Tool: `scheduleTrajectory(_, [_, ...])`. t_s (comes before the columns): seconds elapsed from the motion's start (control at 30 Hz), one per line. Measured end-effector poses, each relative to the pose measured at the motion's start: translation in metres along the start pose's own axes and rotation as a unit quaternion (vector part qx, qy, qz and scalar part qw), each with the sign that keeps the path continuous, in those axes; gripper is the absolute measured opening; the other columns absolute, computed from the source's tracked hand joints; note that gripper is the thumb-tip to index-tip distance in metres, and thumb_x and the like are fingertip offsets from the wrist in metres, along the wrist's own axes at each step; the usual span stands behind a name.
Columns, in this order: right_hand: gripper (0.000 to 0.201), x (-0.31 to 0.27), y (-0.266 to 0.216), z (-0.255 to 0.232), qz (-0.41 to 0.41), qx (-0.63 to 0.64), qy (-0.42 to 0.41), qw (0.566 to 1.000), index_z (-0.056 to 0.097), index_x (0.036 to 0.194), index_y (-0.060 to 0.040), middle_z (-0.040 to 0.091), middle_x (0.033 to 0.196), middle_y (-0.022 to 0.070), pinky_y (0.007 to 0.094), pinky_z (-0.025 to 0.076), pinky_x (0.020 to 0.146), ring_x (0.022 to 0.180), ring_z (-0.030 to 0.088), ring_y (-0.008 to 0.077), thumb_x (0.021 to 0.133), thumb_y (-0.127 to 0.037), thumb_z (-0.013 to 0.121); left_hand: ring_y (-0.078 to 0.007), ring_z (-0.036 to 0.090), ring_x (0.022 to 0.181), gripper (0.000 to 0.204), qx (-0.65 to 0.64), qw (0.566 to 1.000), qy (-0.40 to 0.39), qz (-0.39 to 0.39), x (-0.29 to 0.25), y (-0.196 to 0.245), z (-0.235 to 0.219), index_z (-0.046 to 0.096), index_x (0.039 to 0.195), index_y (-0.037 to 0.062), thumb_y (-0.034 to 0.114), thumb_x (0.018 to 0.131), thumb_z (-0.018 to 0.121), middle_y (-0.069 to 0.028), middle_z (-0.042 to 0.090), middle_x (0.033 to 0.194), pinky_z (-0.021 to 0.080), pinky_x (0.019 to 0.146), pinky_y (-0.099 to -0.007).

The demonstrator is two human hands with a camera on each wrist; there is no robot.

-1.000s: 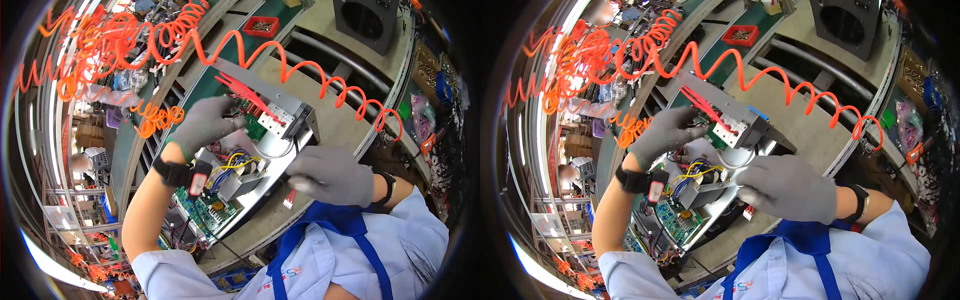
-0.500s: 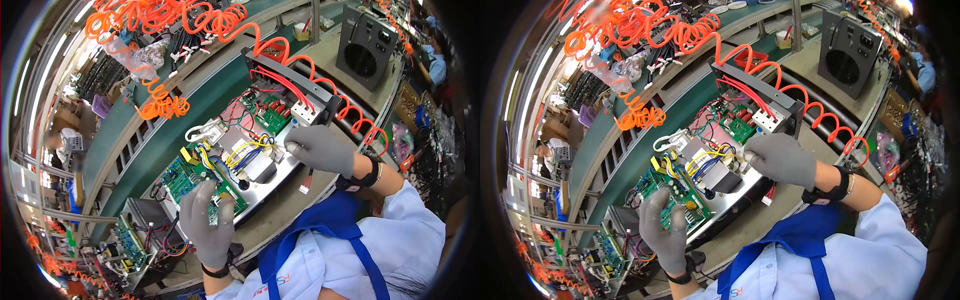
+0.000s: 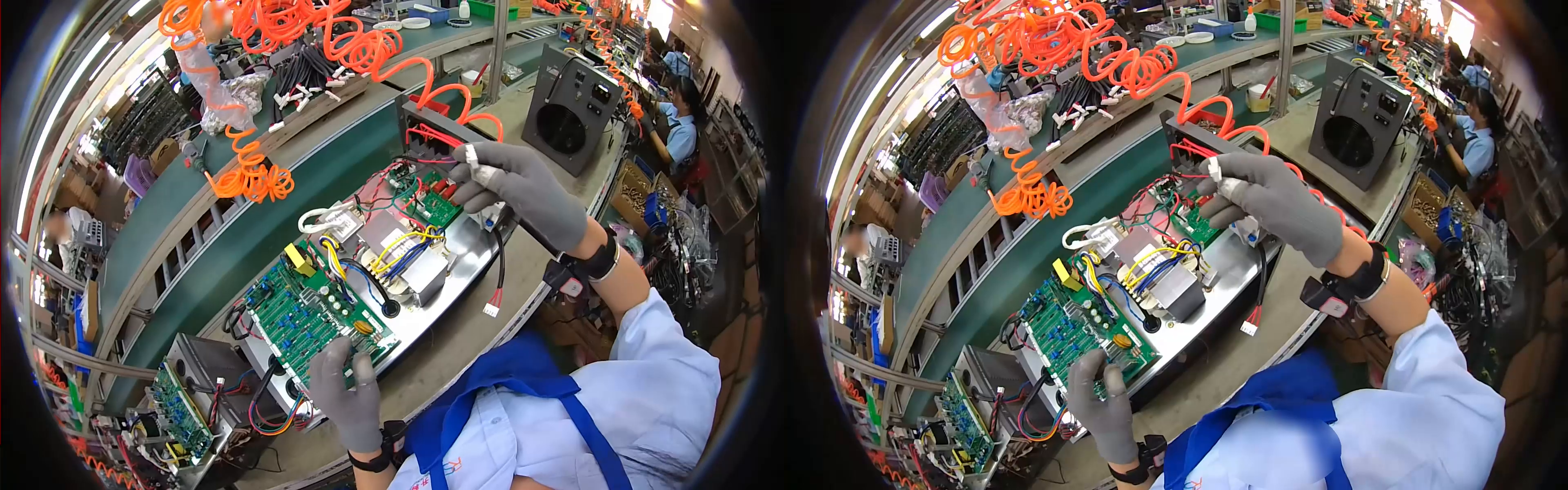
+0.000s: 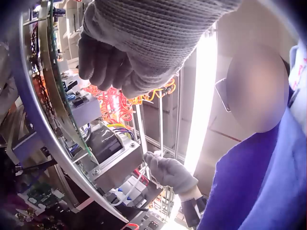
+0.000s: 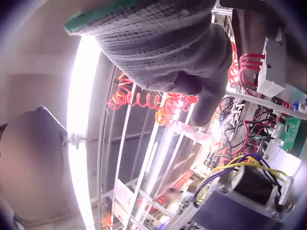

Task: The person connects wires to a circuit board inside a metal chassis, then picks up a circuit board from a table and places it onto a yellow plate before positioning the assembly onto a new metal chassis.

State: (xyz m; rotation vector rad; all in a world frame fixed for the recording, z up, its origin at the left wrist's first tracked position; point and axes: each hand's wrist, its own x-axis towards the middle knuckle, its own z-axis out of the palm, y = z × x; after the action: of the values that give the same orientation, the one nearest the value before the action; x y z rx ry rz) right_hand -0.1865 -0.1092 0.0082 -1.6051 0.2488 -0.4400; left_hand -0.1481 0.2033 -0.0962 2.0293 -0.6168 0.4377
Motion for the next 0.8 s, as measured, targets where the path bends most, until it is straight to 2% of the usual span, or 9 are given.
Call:
scheduleTrajectory(0.13, [0.027, 0.036, 0.001, 0.011, 0.049, -0.016, -0.062, 0.997, 0.055, 0.116, 0.0083, 0.065, 0.102, 0.0169, 0.0304, 0.059, 0.075, 0.086, 0.069, 0.0216, 0.096, -0.008, 0.049, -0.0276, 0.061, 0.081, 0.024, -0.012, 1.0, -0.012, 0.008, -0.003, -0.003, 0.007, 0.064, 0.098, 0.0034, 0.0, 0.074, 0.066, -0.0119, 0.065, 0.092, 0.049, 0.074, -0.0374])
scheduleTrajectory(0.2, [0.026, 0.07, 0.018, 0.013, 0.073, -0.072, -0.163, 0.981, 0.055, 0.116, 0.0052, 0.065, 0.098, 0.015, 0.0281, 0.057, 0.066, 0.08, 0.069, 0.0193, 0.097, -0.011, 0.048, -0.0273, 0.061, 0.081, 0.024, -0.01, 1.0, -0.01, 0.023, -0.004, -0.002, 0.01, 0.064, 0.098, 0.0038, 0.0, 0.074, 0.066, -0.0115, 0.065, 0.091, 0.049, 0.073, -0.0374])
scheduleTrajectory(0.33, [0.02, 0.112, 0.012, 0.035, 0.071, -0.19, -0.135, 0.97, 0.054, 0.108, 0.0059, 0.066, 0.087, 0.0156, 0.029, 0.058, 0.06, 0.074, 0.07, 0.02, 0.095, -0.009, 0.05, -0.0275, 0.061, 0.081, 0.025, -0.007, 1.0, 0.005, 0.026, -0.003, -0.002, 0.013, 0.064, 0.098, 0.0037, -0.001, 0.074, 0.066, -0.0112, 0.066, 0.091, 0.048, 0.073, -0.0378])
scheduleTrajectory(0.4, [0.019, 0.126, 0.003, 0.039, 0.127, -0.385, -0.208, 0.89, 0.052, 0.105, 0.0067, 0.066, 0.08, 0.0154, 0.0302, 0.058, 0.057, 0.067, 0.07, 0.0209, 0.092, -0.008, 0.051, -0.0281, 0.061, 0.081, 0.024, 0.001, 1.0, 0.019, 0.019, -0.006, -0.002, 0.015, 0.064, 0.098, 0.0031, 0.0, 0.075, 0.065, -0.0117, 0.066, 0.091, 0.048, 0.073, -0.0381])
scheduleTrajectory(0.57, [0.019, 0.161, -0.003, 0.042, 0.177, -0.523, -0.275, 0.787, 0.063, 0.089, 0.0039, 0.069, 0.075, 0.0127, 0.03, 0.056, 0.056, 0.066, 0.07, 0.0208, 0.088, -0.014, 0.057, -0.0299, 0.059, 0.086, 0.024, 0.026, 0.998, 0.058, -0.015, -0.011, 0.001, 0.017, 0.062, 0.099, 0.0023, 0.004, 0.076, 0.064, -0.0134, 0.064, 0.098, 0.047, 0.076, -0.0405])
scheduleTrajectory(0.6, [0.019, 0.163, -0.004, 0.045, 0.176, -0.523, -0.276, 0.787, 0.063, 0.089, 0.0039, 0.069, 0.075, 0.0127, 0.03, 0.056, 0.056, 0.066, 0.07, 0.0208, 0.088, -0.014, 0.057, -0.0301, 0.059, 0.088, 0.025, 0.072, 0.995, 0.066, 0.011, -0.011, 0.0, 0.017, 0.061, 0.101, 0.0029, 0.007, 0.076, 0.064, -0.0127, 0.064, 0.1, 0.046, 0.081, -0.043])
scheduleTrajectory(0.67, [0.018, 0.168, -0.005, 0.05, 0.126, -0.656, -0.374, 0.643, 0.069, 0.085, -0.0004, 0.07, 0.075, 0.0107, 0.0315, 0.054, 0.056, 0.065, 0.07, 0.0193, 0.085, -0.017, 0.06, -0.0302, 0.058, 0.091, 0.027, 0.117, 0.99, 0.074, 0.035, -0.01, -0.004, 0.019, 0.06, 0.103, 0.0036, 0.01, 0.077, 0.065, -0.012, 0.063, 0.101, 0.044, 0.086, -0.0455])
scheduleTrajectory(0.7, [0.018, 0.167, -0.003, 0.053, 0.121, -0.689, -0.38, 0.605, 0.072, 0.079, -0.0032, 0.071, 0.076, 0.0095, 0.0327, 0.052, 0.055, 0.061, 0.068, 0.0184, 0.083, -0.018, 0.062, -0.0305, 0.058, 0.092, 0.028, 0.155, 0.984, 0.077, 0.041, -0.008, -0.006, 0.02, 0.059, 0.104, 0.0042, 0.014, 0.078, 0.065, -0.0111, 0.063, 0.101, 0.042, 0.09, -0.0476])
scheduleTrajectory(0.8, [0.018, 0.183, 0.033, 0.049, 0.013, -0.739, -0.469, 0.483, 0.074, 0.089, -0.0082, 0.07, 0.08, 0.0116, 0.0406, 0.052, 0.066, 0.073, 0.067, 0.0281, 0.081, -0.022, 0.066, -0.0289, 0.057, 0.095, 0.027, 0.219, 0.972, 0.082, 0.033, -0.005, -0.009, 0.024, 0.058, 0.103, 0.0066, 0.024, 0.083, 0.061, -0.0085, 0.062, 0.101, 0.037, 0.099, -0.051])
